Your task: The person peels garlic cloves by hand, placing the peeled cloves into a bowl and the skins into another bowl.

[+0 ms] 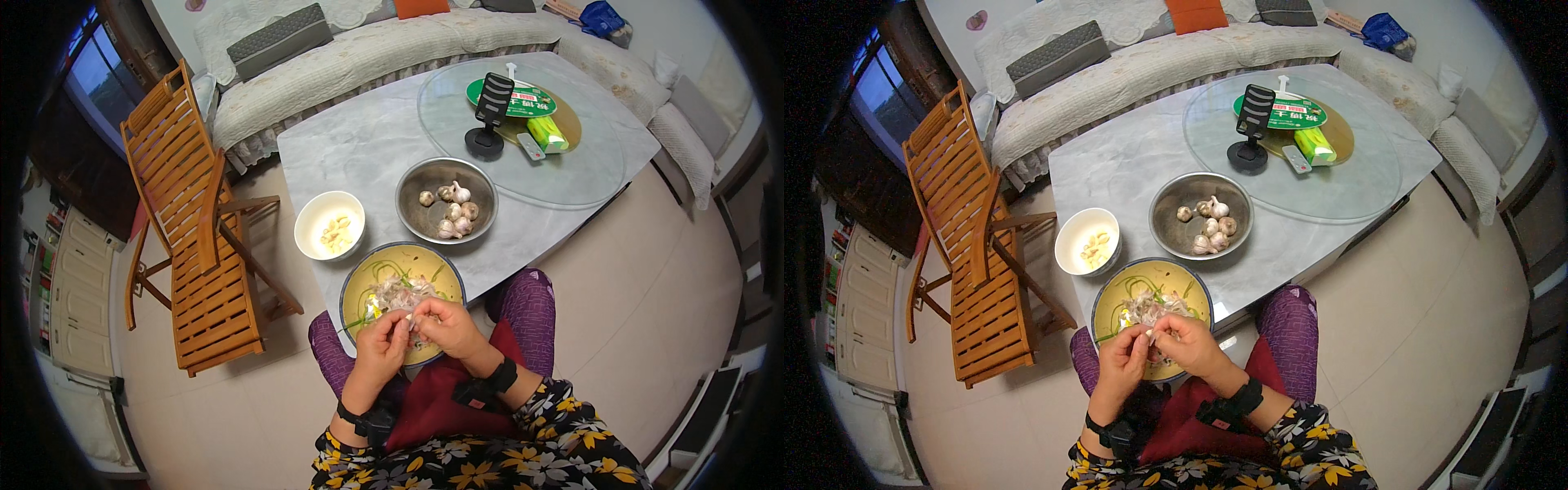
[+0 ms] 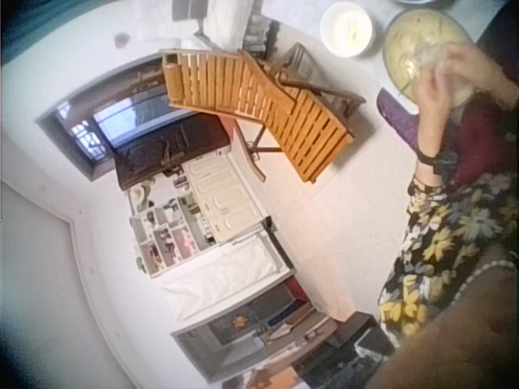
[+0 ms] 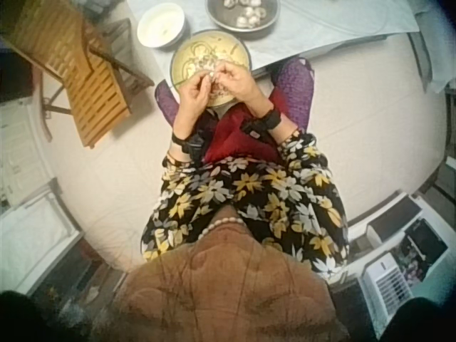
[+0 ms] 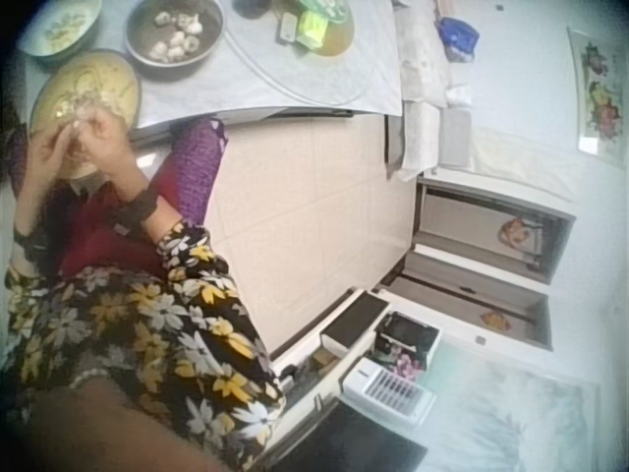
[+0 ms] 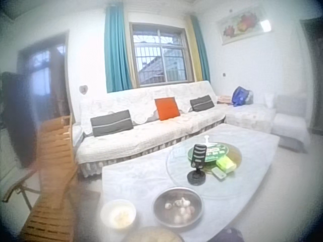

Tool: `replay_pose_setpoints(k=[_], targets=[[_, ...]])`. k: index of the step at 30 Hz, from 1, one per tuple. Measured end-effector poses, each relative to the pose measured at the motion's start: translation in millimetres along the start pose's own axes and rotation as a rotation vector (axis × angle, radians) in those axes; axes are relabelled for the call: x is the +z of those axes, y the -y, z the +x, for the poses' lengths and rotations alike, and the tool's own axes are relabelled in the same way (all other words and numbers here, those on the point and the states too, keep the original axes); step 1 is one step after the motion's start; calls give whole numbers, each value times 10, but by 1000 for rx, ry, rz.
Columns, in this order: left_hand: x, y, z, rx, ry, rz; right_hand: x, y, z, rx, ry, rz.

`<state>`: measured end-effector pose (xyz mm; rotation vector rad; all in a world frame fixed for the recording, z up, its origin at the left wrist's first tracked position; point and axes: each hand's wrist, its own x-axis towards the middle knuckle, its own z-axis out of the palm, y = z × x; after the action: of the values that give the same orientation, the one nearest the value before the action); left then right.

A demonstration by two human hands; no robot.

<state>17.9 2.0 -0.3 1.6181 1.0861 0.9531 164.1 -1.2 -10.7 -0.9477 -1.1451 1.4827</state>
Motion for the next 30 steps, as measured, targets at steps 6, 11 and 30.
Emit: replay_pose_setpoints(k=[6,11,30], targets=[[6,34,-20,-86,6,-282,47,183,-40,31,36,-17],[-36,48,-22,-170,25,-433,32,86,-48,104,36,134],[-112,78,-29,122,-100,78,24,111,35,-218,40,-464]])
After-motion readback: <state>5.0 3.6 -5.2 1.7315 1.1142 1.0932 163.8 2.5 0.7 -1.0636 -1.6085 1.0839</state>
